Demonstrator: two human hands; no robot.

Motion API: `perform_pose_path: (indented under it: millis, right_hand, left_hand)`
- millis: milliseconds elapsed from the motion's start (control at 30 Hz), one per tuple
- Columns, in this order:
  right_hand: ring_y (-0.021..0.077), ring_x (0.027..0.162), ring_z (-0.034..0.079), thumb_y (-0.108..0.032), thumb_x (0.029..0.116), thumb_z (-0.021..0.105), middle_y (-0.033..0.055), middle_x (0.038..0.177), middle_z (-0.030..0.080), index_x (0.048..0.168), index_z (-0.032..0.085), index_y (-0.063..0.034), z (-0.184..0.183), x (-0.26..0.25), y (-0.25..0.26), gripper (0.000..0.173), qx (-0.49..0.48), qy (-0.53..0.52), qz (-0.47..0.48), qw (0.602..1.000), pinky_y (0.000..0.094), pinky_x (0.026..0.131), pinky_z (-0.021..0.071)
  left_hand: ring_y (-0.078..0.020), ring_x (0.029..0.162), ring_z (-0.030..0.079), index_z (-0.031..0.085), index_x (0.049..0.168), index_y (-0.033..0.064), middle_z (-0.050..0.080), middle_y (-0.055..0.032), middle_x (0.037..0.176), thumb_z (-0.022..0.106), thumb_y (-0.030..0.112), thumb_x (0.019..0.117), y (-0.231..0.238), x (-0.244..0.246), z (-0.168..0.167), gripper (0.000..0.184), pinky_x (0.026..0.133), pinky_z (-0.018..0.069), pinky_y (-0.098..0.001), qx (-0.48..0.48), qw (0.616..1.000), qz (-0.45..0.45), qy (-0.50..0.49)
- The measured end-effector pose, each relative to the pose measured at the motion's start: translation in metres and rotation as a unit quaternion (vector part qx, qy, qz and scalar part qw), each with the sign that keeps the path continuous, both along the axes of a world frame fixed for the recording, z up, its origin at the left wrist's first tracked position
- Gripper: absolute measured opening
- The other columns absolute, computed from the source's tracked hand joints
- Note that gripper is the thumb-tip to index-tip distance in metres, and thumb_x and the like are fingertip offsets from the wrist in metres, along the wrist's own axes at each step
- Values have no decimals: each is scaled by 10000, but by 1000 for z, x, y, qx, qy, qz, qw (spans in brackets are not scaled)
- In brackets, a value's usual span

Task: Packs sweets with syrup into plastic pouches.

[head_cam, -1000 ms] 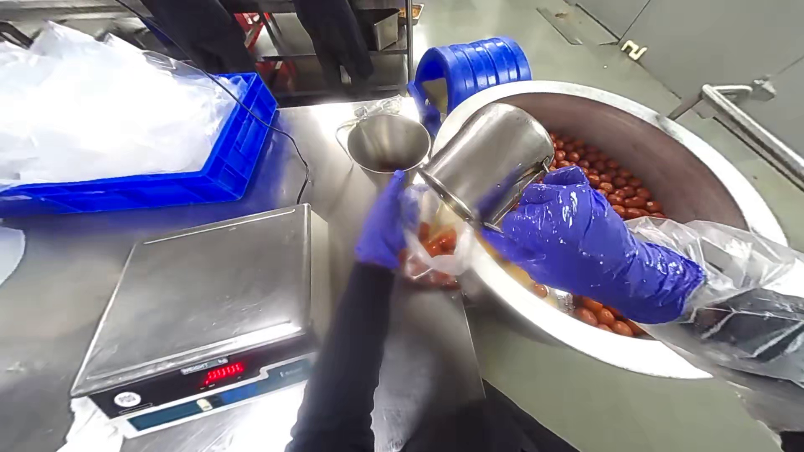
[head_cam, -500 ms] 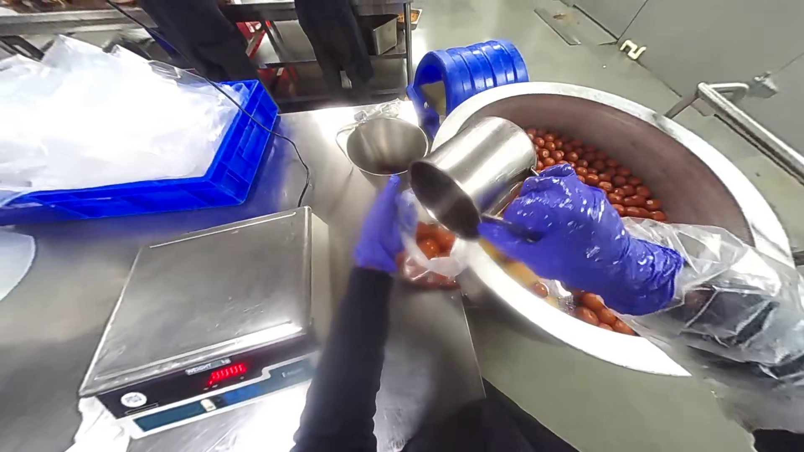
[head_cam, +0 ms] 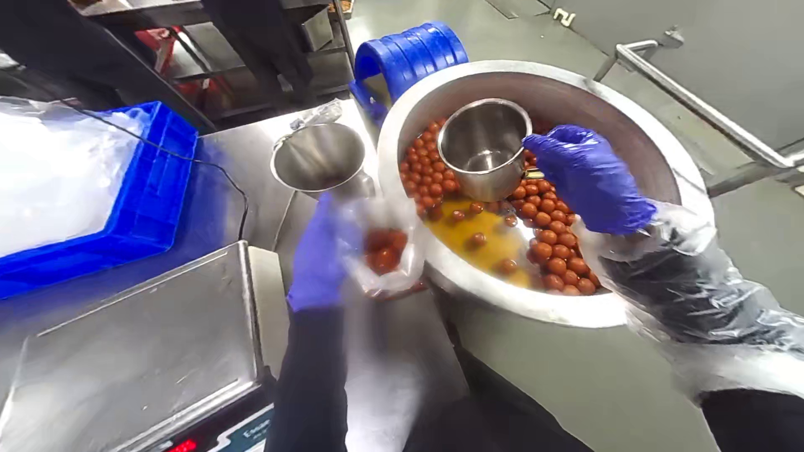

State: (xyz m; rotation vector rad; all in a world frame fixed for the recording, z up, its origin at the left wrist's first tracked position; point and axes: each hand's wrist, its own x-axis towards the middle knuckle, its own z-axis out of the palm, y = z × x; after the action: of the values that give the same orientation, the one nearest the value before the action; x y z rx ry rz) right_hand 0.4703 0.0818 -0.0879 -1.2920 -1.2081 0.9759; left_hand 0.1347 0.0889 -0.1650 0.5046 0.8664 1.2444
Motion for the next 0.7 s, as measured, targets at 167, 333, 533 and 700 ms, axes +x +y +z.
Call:
perform_pose_path:
  millis: [167,333,533,700]
  right_hand:
    - [74,597,522,-186,907,754,-27,659,570,761,595,-83,-97,9,27,239,-151,-110,-35,982,286,602,468]
    - [242,794,588,-310,931,712,121,844,624,903,669,-5,-165,2,43,310,-251,-241,87,933,485,763,479]
    - [429,1071,642,-352,995,577,256,1061,681,1020,684,39,-213,-13,59,406,-244,-436,199,843,635,919,465]
    - [442,1123,632,-325,1019,510,256,1109,689,1058,690,29,-230,-17,59,398,-247,-481,222,811,646,972,429]
  left_hand:
    - [-48,538,620,624,977,89,660,1,686,204,420,1112,-4,5,4,552,472,530,-196,-9,998,39,53]
    - [-93,725,719,660,1057,68,742,-41,837,177,434,1109,-6,3,0,608,635,616,-258,11,999,24,41]
    - [-87,767,726,648,1101,69,750,-35,889,172,393,1116,-7,4,0,576,654,618,-247,21,996,38,72]
    - [-91,771,730,655,1105,66,751,-42,893,162,405,1112,-9,2,-1,598,650,621,-246,21,997,29,63]
